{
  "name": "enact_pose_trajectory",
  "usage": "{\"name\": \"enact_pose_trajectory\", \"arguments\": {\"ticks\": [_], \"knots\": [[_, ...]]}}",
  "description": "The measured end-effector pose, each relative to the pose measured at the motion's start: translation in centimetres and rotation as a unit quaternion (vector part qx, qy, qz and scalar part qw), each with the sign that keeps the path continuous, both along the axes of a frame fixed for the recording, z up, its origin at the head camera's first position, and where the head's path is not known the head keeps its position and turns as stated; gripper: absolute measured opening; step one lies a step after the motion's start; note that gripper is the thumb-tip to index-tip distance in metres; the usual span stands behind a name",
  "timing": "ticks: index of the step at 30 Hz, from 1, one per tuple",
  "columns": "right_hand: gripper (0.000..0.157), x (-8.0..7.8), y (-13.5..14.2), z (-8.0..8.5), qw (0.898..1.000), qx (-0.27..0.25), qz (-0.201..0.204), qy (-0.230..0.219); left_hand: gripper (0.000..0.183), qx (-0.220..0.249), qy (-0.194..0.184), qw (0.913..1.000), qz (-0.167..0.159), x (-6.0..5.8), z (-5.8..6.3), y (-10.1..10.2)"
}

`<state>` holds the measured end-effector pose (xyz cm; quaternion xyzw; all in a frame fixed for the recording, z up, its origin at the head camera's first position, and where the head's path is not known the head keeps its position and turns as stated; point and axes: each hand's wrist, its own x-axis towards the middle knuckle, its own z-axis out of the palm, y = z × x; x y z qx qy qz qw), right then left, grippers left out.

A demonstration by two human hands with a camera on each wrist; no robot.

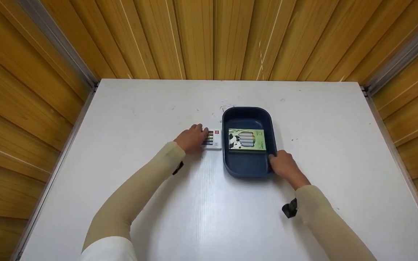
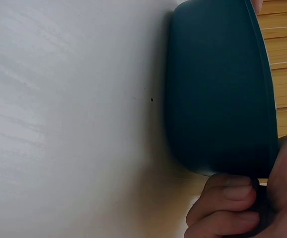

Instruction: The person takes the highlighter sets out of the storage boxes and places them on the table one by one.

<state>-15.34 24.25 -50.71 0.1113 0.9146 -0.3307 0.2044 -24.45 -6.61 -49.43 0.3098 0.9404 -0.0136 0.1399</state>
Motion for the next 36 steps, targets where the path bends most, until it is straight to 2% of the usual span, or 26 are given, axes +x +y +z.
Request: {"name": "enact_pose_trajectory", "arguments": {"ticks": [4,8,15,18,22,24,28,32,36], "knots": [[0.045,-0.2,-0.2,0.2,1.000,0.008,0.001,0.007,0.050,0.022,0.019,0.9995,-0.011,0.5,0.5,0.2],[0.043,-0.2,-0.2,0.2,1.000,0.009,0.000,0.007,0.040,0.048,0.027,0.9983,-0.023,1.0,0.0,0.6],[0.040,0.0,-0.1,0.2,1.000,0.001,0.002,-0.001,0.038,0.026,0.054,0.9978,-0.028,1.7,-1.3,1.0],[0.041,-0.1,0.0,0.4,1.000,0.004,0.001,-0.003,0.038,0.018,0.094,0.9949,-0.032,2.1,-1.6,1.1],[0.044,-0.2,-0.1,0.6,1.000,0.008,0.002,-0.006,0.037,0.005,0.165,0.9853,-0.044,2.6,-2.0,1.0],[0.044,-0.2,-0.2,0.5,1.000,0.007,0.005,-0.007,0.037,0.001,0.184,0.9818,-0.045,2.8,-2.2,1.0],[0.043,-0.2,-0.3,0.4,1.000,0.002,0.007,-0.002,0.040,-0.005,0.186,0.9819,-0.039,2.9,-2.3,0.9],[0.042,-0.1,-0.2,0.3,1.000,0.006,0.008,0.010,0.038,0.011,0.186,0.9817,-0.039,3.0,-1.9,1.0],[0.042,0.0,-0.1,0.3,1.000,0.006,0.006,0.011,0.040,0.014,0.168,0.9850,-0.040,3.0,-1.4,1.3]]}}
